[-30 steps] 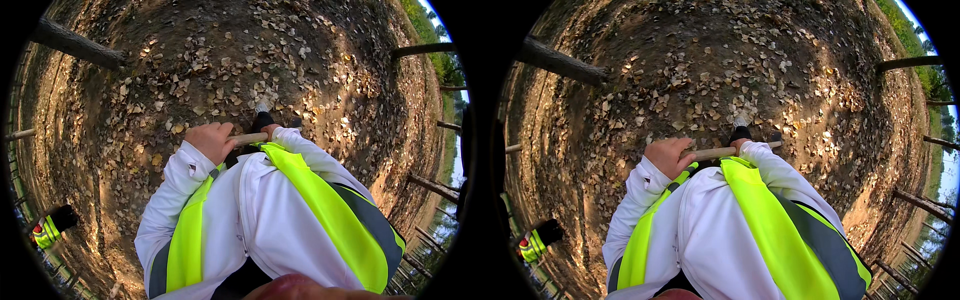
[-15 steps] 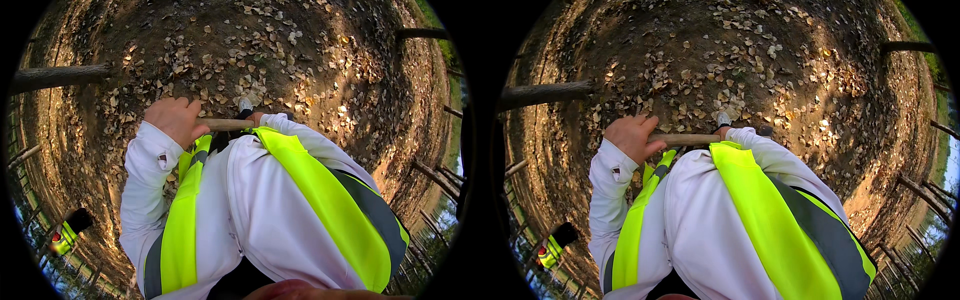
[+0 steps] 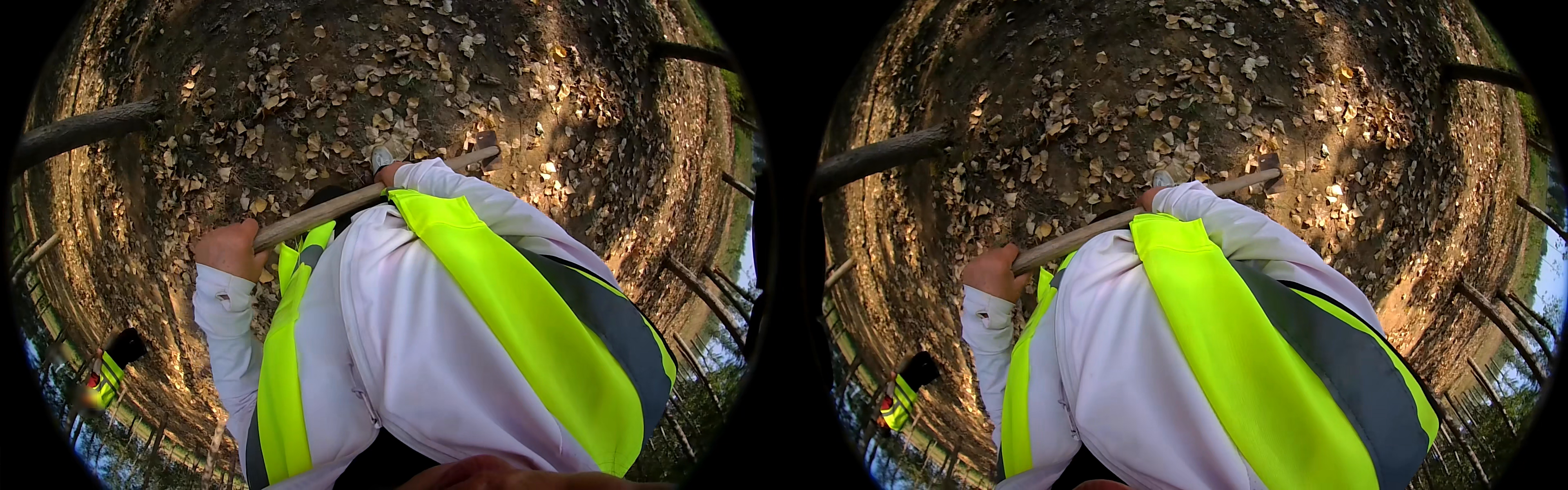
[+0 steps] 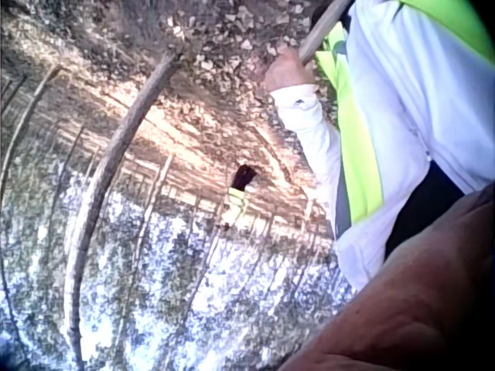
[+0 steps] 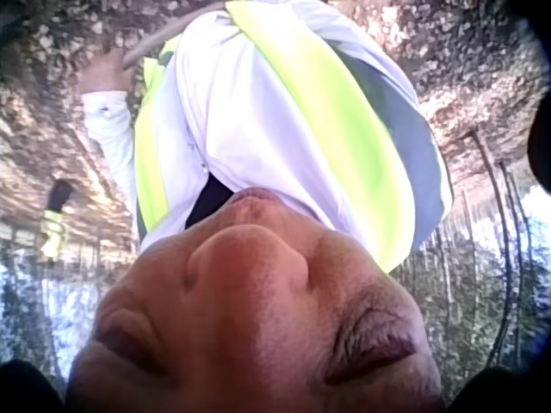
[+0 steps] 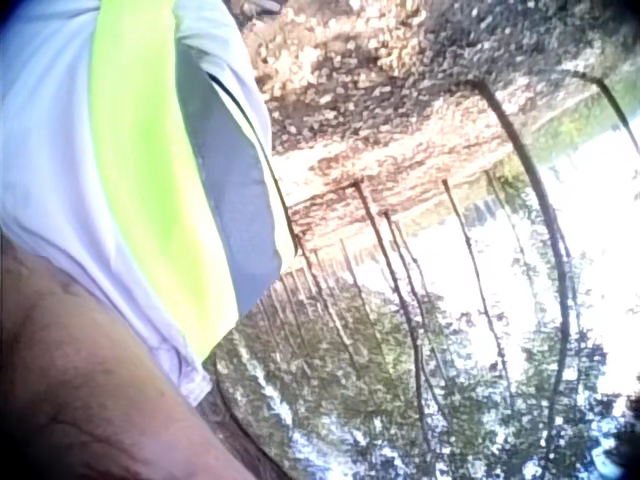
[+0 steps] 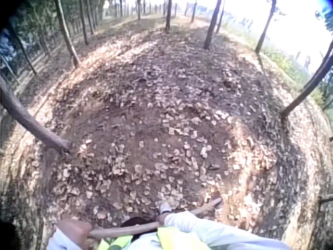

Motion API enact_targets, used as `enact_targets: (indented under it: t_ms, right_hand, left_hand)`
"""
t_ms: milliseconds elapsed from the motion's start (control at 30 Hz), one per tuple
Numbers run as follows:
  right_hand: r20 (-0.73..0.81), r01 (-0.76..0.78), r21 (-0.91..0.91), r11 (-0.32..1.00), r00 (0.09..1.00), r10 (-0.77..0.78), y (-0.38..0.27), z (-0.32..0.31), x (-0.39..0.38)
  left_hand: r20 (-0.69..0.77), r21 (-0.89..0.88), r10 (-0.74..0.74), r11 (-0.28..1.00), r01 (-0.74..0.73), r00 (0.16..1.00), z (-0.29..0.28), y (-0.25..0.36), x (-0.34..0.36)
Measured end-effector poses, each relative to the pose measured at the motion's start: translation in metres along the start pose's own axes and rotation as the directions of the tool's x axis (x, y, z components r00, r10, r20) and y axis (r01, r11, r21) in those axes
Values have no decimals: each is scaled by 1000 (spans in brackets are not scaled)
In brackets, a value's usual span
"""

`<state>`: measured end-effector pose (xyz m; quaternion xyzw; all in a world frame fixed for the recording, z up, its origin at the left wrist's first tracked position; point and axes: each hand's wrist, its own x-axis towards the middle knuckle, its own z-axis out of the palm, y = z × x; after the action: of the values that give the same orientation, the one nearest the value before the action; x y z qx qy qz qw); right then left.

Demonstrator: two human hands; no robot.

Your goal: The person uses a pickaxe to repeatedly strike the ground in a wooded area. They loosen the soil and create a hole by working around a tree base, performing continuous manual labor to break up the earth.

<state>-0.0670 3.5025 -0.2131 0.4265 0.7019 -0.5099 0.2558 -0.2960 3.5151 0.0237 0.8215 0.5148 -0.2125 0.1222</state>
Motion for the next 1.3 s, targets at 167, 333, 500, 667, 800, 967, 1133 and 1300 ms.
enact_targets:
  t_ms: [167, 333, 500, 667, 800, 967, 1133, 1300]
  right_hand:
    - [9, -69, -95, 993, 998, 70, 26, -21, -20]
    - [9, -64, -183, 981, 998, 67, 26, -35, -5]
    - [91, 102, -234, 967, 992, -82, -42, -49, 34]
    - [-52, 349, -159, 923, 931, -361, -100, -54, 42]
    - [-72, 383, -221, 897, 911, -407, -108, -45, 52]
    - [13, 281, -302, 911, 957, -291, -102, -26, 68]
    - [120, 139, -302, 943, 987, -107, -62, -29, 54]
    - [238, 123, -397, 910, 971, -27, -43, -32, 58]
  left_hand:
    - [-169, -99, 134, 983, -153, 976, 34, 17, 6]
    - [8, -110, 73, 991, -71, 997, 53, 16, 4]
    - [120, -148, -189, 967, 206, 975, 31, -8, -32]
    - [172, -103, -352, 923, 372, 920, -8, -21, -74]
    - [129, -104, -361, 921, 375, 924, 4, -30, -87]
    - [70, -252, -341, 903, 347, 938, 44, -37, -88]
    - [107, -352, -261, 892, 282, 959, 76, -32, -63]
    - [217, -403, -184, 878, 260, 959, 109, -30, -46]
